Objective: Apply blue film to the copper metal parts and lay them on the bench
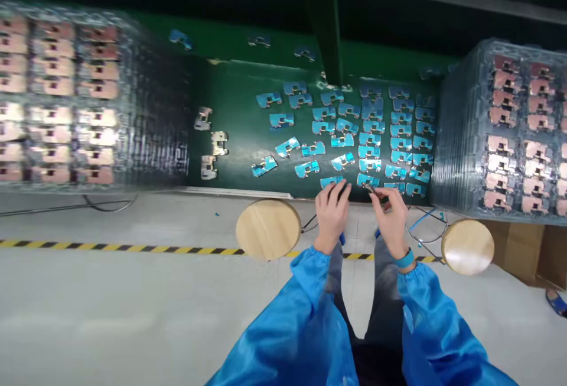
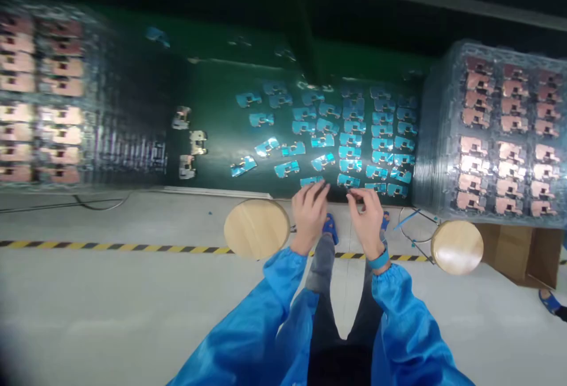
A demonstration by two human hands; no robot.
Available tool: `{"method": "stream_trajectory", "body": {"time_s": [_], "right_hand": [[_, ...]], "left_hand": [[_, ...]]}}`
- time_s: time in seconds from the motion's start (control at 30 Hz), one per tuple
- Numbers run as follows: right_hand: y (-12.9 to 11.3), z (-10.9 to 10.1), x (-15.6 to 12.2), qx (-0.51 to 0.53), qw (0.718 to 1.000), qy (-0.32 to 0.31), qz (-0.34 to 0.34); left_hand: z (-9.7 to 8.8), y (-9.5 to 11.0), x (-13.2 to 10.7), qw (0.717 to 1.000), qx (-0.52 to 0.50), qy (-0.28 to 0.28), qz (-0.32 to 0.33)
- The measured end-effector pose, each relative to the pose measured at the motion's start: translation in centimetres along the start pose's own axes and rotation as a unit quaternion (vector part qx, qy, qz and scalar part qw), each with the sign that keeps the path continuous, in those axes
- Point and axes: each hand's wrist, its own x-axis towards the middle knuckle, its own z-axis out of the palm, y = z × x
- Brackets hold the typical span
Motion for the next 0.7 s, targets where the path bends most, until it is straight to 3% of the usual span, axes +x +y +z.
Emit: {"method": "stream_trajectory", "body": {"time_s": [0.13,0.27,0.5,0.7], "right_hand": [[0.3,3.6,0.1,-0.092,0.982,-0.101,-0.127],[1.1,6.4,0.0,-0.200,0.944,-0.167,-0.205],[0.5,7.6,0.3,-0.251,0.932,-0.143,-0.219],[-0.5,7.9,-0.3,-0.294,0.928,-0.132,-0.185]], "left_hand": [[-1.2,-3.8,-1.8,1.000,0.028,0.003,0.007],[-1.4,-5.8,-1.9,0.999,0.030,0.019,0.010],[-1.8,-6.3,-2.4,0.998,0.033,0.056,0.010],[-1.7,-6.7,-3.1,0.997,0.018,0.071,-0.016]]}}
